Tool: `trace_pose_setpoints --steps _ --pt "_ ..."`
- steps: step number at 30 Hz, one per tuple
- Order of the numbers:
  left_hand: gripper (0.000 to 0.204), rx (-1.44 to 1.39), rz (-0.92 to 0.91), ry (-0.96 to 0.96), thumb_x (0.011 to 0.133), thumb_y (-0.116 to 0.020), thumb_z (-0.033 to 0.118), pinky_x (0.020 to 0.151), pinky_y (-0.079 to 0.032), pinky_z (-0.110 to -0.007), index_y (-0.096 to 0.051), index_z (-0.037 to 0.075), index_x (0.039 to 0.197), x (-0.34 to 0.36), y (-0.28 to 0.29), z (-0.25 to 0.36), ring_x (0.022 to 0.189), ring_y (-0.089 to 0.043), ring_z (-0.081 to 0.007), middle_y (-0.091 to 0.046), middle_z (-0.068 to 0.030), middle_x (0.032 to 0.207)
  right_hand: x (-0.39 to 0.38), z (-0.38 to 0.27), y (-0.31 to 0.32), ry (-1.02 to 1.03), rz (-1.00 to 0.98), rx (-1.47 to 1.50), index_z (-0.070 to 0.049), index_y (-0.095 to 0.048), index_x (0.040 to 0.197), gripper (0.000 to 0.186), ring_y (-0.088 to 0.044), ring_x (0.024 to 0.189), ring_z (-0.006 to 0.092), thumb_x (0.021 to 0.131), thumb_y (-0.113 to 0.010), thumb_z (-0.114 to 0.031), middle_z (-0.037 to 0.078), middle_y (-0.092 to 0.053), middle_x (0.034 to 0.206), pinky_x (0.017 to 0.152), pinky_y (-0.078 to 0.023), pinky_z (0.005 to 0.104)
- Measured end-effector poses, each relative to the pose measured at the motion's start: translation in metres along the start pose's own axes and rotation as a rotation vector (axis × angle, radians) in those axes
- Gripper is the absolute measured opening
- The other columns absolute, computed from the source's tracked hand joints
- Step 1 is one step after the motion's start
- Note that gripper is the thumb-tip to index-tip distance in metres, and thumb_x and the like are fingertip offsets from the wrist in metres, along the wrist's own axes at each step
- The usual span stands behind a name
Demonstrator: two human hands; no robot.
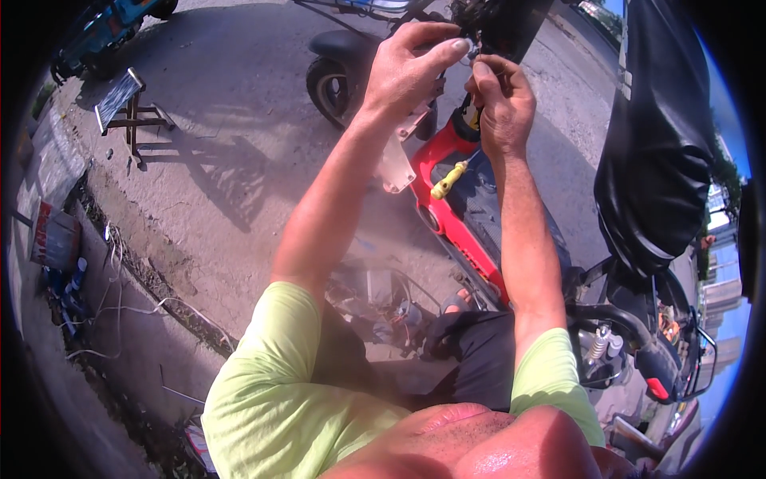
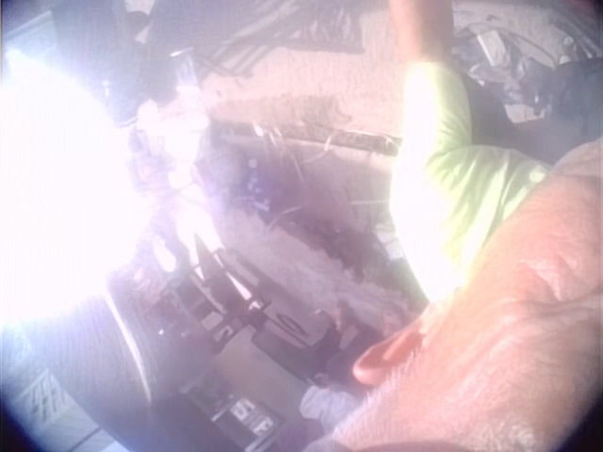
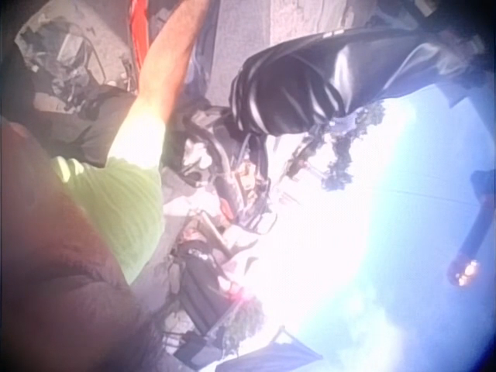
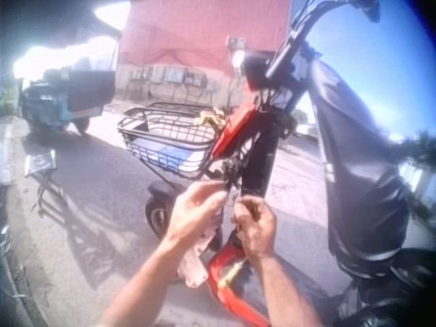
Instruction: The person works on the handlebars and internal wiring of an electric scooter, stripping wires with a tool, connecting electrical components, and checking the wiring under the seat.
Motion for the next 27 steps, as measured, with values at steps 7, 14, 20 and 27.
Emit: trace_pose_setpoints --steps 7,14,20,27 --pt "0.021 -0.215 -0.024 -0.001 0.093 -0.077 0.014 0.071 -0.059 -0.026 -0.075 0.002 0.110 0.001 -0.016 -0.015 0.084 -0.069 -0.0111 -0.075 -0.0062 0.096 -0.002 0.008 0.000 0.060 -0.073 -0.098 -0.006 -0.071 0.119 0.021 -0.069 0.089 0.0133 0.100 -0.069 -0.015 0.004 -0.071 0.099 0.077 -0.056 0.0239" --pt "0.018 -0.297 0.198 0.011 0.097 -0.070 0.017 0.062 -0.051 -0.025 -0.072 0.002 0.107 0.008 -0.004 0.012 0.073 -0.065 -0.0109 -0.072 -0.0048 0.088 -0.005 0.004 0.001 -0.034 -0.022 -0.116 -0.004 -0.071 0.115 0.020 -0.068 0.085 0.0108 0.097 -0.073 -0.015 0.005 -0.072 0.099 0.072 -0.052 0.0220" --pt "0.025 -0.311 0.236 0.058 0.103 -0.063 0.024 0.081 -0.050 -0.026 -0.071 0.004 0.116 0.014 0.005 0.013 0.092 -0.064 -0.0105 -0.073 -0.0042 0.103 0.004 0.002 -0.004 -0.048 0.073 0.112 -0.005 -0.071 0.110 0.016 -0.068 0.078 0.0079 0.095 -0.073 -0.009 0.004 -0.073 0.099 0.062 -0.047 0.0195" --pt "0.039 -0.463 0.177 0.111 0.109 -0.051 0.036 0.090 -0.050 -0.032 -0.065 0.003 0.125 0.017 0.006 -0.001 0.102 -0.066 -0.0180 -0.072 -0.0075 0.110 0.005 -0.002 -0.008 0.025 0.080 -0.017 -0.004 -0.072 0.108 0.017 -0.069 0.080 0.0082 0.093 -0.076 -0.010 0.002 -0.074 0.096 0.065 -0.049 0.0202"
Point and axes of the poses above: each hand's wrist, its own x-axis towards the middle knuckle, its own y-axis out of the back of the hand, z = x × y, the point moved 1 cm from there along x, towards the middle knuckle
